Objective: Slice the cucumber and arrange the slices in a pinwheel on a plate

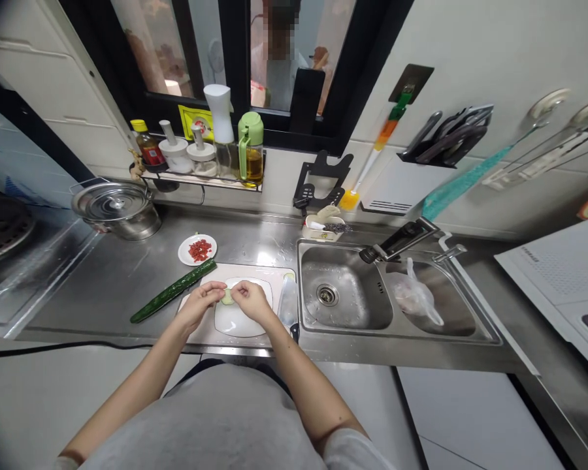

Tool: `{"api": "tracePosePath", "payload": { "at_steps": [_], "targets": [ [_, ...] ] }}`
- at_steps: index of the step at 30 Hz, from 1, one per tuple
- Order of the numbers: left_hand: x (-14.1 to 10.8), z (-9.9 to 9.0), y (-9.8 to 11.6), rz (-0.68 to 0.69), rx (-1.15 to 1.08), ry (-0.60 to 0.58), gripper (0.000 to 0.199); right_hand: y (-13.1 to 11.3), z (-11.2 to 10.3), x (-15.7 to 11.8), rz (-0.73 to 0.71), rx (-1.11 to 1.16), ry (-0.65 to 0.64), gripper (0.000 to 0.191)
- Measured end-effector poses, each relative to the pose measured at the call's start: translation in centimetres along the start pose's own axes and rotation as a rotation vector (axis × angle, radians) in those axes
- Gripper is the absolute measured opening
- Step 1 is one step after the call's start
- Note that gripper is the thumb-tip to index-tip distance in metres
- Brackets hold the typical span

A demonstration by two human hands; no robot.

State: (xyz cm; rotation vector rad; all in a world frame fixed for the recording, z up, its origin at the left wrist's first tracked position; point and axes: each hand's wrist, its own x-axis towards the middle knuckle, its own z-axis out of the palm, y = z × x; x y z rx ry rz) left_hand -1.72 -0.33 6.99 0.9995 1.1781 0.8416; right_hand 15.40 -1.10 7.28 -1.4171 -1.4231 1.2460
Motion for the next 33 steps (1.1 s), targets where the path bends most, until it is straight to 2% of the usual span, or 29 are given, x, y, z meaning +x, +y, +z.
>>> {"api": "tracePosePath", "payload": {
  "at_steps": [4,8,15,20,27,33],
  "targets": [
    [-0.2,0.6,0.3,0.043,-0.018,-0.07,0.046,0.0,-0.5,0.0,0.098,0.176,0.004,0.008],
    [-0.2,1.0,0.3,0.066,-0.055,-0.066,0.042,-0.1,-0.6,-0.5,0.119,0.256,-0.046,0.016],
    [0.0,0.9,-0.1,0.068,0.002,-0.1,0.036,0.4,-0.7,-0.8,0.123,0.258,-0.076,0.023],
    [-0.1,0.9,-0.5,0.074,0.067,-0.109,0.034,0.3,-0.8,-1.0,0.154,0.214,-0.077,0.014],
    [-0.3,1.0,-1.2,0.207,0.317,-0.029,0.028,0.0,-0.6,-1.4,0.166,0.22,-0.054,0.013],
    [-1.2,1.2,-0.5,0.371,0.705,0.018,0.02,0.0,-0.6,-1.6,0.333,0.309,-0.071,0.01]
  ]
}}
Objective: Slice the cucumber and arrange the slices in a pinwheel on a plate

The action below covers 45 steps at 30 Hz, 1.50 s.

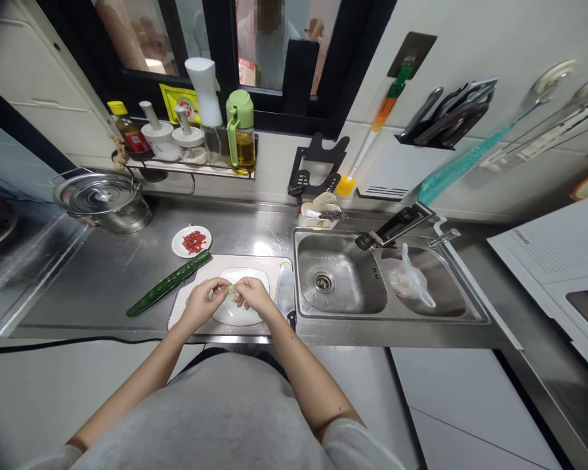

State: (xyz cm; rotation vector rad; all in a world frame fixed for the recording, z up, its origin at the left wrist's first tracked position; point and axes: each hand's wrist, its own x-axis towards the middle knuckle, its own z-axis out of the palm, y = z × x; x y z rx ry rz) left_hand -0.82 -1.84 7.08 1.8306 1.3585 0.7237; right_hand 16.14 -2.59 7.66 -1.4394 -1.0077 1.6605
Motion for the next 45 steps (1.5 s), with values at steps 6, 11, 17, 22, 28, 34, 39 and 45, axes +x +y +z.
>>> {"api": "tracePosePath", "payload": {
  "at_steps": [6,11,17,22,28,34,39,45],
  "targets": [
    [-0.5,0.0,0.6,0.099,0.127,-0.025,0.022,-0.1,-0.2,-0.4,0.123,0.16,-0.047,0.011],
    [-1.1,0.9,0.3,0.022,0.021,0.023,0.021,0.4,-0.1,-0.5,0.138,0.149,-0.008,0.008],
    [-1.7,2.6,-0.5,-0.412,-0.534,-0.021,0.036,0.9,-0.3,-0.3,-0.046,-0.05,0.076,0.008],
    [-0.8,2.2,0.4,-0.614,-0.834,-0.108,0.049,1.0,-1.2,-0.5,-0.292,-0.311,0.028,0.01],
    [0.3,1.8,0.6,-0.629,-0.772,-0.106,0.055,1.2,-2.3,-0.7,-0.398,-0.603,-0.078,0.013],
    [1.1,3.0,-0.4,-0.571,-0.713,-0.032,0.054,2.7,-3.0,0.6,-0.348,-0.522,-0.07,0.011],
    [2.7,4.8,-2.1,-0.515,-0.718,0.043,0.05,4.3,-3.8,3.1,-0.254,-0.474,-0.055,0.009],
    [5.2,7.4,-5.1,-0.485,-0.56,0.109,0.039,5.3,-4.1,6.4,-0.032,-0.546,-0.052,0.01]
  ]
}}
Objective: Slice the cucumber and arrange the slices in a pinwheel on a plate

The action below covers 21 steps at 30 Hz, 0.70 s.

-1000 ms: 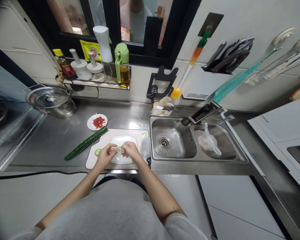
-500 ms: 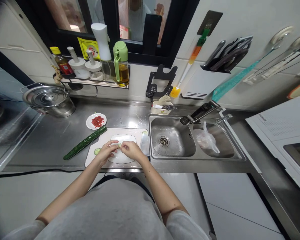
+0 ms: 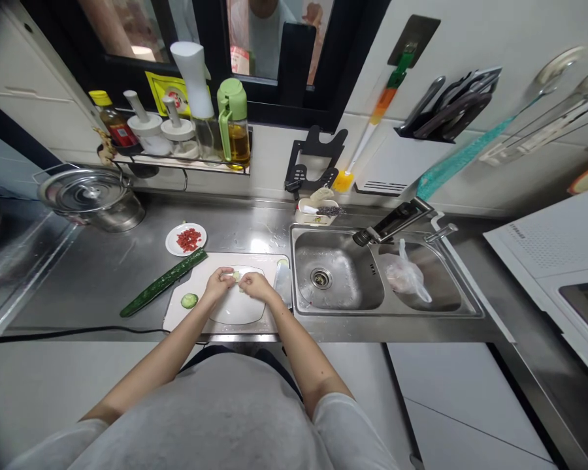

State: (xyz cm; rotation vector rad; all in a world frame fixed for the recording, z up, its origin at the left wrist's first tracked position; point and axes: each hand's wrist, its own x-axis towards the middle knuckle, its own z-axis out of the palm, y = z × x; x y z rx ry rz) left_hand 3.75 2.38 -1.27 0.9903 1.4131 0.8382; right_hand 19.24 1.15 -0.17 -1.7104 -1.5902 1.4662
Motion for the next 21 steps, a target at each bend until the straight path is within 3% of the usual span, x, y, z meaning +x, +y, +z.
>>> {"api": "tracePosePath", "payload": {
  "at_steps": [8,21],
  "targets": [
    [2.4,0.1,0.1,0.095,0.479,0.071,0.028,-0.8,-0.1,1.6,0.091,-0.234,0.067,0.018],
    [2.0,0.0,1.2,0.253,0.844,0.038,0.032,-2.1,0.6,2.4,0.177,-0.475,0.173,0.024]
  ]
}}
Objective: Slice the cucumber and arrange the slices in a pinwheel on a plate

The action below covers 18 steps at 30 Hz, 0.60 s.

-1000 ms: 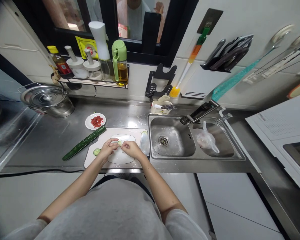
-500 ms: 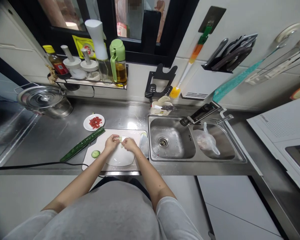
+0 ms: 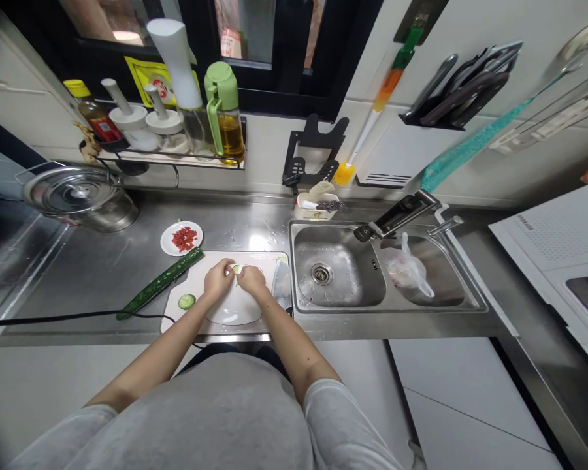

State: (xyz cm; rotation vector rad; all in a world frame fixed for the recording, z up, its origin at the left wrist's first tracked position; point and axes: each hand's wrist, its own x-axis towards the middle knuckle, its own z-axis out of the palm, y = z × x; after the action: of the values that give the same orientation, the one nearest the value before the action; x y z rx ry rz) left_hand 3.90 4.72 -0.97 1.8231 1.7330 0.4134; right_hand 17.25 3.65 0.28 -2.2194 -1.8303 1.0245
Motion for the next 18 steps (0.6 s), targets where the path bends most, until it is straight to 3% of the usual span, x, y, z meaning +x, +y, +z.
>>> {"api": "tracePosePath", "payload": {
  "at_steps": [6,18],
  "targets": [
    [-0.41,-0.23,-0.46,0.126,0.153,-0.023,0.023,-0.24,0.13,-0.17,0.028,-0.068,-0.008,0.027],
    [-0.47,-0.2,-0.51,0.151,0.229,-0.02,0.023,-0.53,0.12,-0.81,0.107,-0.085,-0.009,0.034]
  ]
}}
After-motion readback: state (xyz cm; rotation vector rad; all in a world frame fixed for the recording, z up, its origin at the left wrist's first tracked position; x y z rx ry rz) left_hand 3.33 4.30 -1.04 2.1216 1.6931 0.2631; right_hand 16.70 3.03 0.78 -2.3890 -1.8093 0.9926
